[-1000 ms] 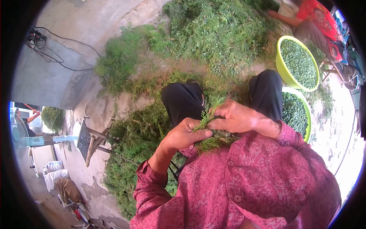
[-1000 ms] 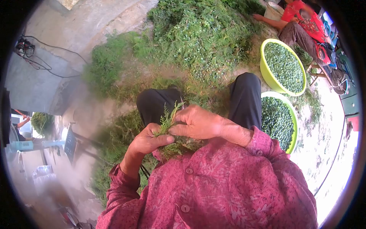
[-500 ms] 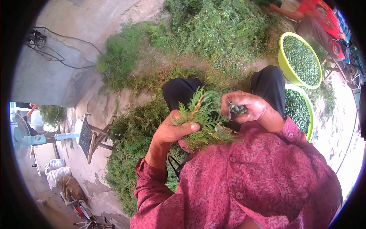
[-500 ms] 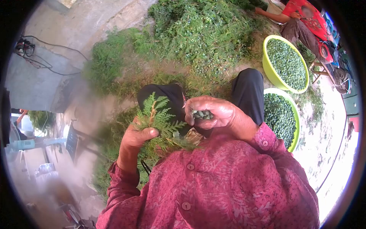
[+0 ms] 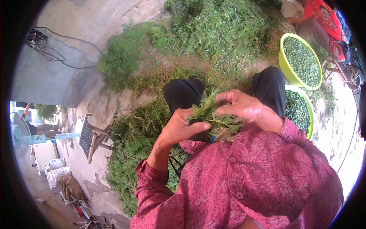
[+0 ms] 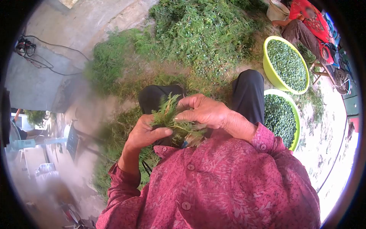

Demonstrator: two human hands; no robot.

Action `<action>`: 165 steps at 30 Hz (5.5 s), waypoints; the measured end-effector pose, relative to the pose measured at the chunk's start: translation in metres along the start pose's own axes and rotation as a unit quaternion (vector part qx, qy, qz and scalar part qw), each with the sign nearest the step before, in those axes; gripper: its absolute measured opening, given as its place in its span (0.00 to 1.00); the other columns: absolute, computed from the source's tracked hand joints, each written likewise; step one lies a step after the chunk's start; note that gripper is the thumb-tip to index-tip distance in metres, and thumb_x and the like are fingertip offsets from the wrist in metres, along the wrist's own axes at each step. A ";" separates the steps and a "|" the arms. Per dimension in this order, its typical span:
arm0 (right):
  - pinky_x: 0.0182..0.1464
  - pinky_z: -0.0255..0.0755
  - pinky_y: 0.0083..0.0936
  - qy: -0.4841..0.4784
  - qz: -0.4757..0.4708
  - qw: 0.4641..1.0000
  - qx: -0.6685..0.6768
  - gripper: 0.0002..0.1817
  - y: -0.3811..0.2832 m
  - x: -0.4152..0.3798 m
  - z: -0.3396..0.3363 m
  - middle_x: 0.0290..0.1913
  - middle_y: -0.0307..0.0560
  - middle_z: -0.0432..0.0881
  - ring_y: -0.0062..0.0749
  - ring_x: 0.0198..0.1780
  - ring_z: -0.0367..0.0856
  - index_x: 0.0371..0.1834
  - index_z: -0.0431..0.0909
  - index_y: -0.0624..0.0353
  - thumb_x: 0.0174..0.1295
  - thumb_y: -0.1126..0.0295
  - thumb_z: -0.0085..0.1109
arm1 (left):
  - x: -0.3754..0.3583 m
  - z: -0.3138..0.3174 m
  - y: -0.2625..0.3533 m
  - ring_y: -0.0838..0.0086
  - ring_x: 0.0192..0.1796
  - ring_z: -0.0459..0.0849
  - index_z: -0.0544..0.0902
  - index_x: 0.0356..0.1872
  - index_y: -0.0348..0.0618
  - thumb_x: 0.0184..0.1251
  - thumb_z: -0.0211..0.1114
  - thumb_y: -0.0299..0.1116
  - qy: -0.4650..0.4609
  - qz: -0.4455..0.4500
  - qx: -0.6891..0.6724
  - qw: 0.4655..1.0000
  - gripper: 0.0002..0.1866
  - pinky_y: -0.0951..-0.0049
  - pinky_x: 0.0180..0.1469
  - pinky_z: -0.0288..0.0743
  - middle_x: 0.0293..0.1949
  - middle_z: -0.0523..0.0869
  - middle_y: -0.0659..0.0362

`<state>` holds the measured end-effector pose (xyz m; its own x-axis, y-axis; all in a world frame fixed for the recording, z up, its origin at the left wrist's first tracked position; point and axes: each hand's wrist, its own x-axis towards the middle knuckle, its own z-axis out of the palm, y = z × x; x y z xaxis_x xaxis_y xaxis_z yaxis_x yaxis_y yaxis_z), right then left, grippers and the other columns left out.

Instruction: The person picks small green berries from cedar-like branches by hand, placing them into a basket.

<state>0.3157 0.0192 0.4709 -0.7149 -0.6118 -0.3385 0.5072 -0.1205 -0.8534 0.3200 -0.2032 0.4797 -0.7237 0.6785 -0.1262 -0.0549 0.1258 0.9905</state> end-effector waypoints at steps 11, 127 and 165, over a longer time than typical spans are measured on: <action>0.18 0.54 0.11 -0.017 -0.015 0.999 0.023 0.18 0.007 0.006 0.005 0.27 0.30 0.74 0.10 0.21 0.64 0.45 0.74 0.58 0.58 0.58 0.59 | 0.001 0.009 -0.013 0.84 0.40 0.73 0.78 0.47 0.39 0.61 0.61 0.29 0.069 -0.034 -0.054 0.996 0.13 0.78 0.46 0.69 0.38 0.81 0.66; 0.30 0.70 0.24 0.483 0.136 0.809 -0.306 0.16 0.068 -0.081 -0.315 0.21 0.44 0.77 0.26 0.22 0.75 0.32 0.79 0.63 0.52 0.59 0.55 | 0.250 -0.083 -0.072 0.83 0.29 0.73 0.75 0.46 0.31 0.60 0.61 0.31 0.189 -0.112 0.158 0.963 0.16 0.79 0.33 0.70 0.26 0.79 0.60; 0.34 0.72 0.36 0.161 0.089 0.890 -0.416 0.08 0.218 0.166 -0.433 0.24 0.49 0.78 0.44 0.30 0.79 0.24 0.75 0.58 0.44 0.66 0.61 | 0.331 -0.041 -0.361 0.56 0.50 0.74 0.75 0.49 0.40 0.56 0.61 0.39 -0.271 -0.094 0.222 0.932 0.20 0.62 0.53 0.67 0.46 0.76 0.50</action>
<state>0.0987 0.2295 0.0574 -0.8276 -0.2917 -0.4796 0.1891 0.6596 -0.7275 0.0715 -0.0537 0.0824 -0.2700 0.8650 -0.4229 0.2316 0.4847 0.8435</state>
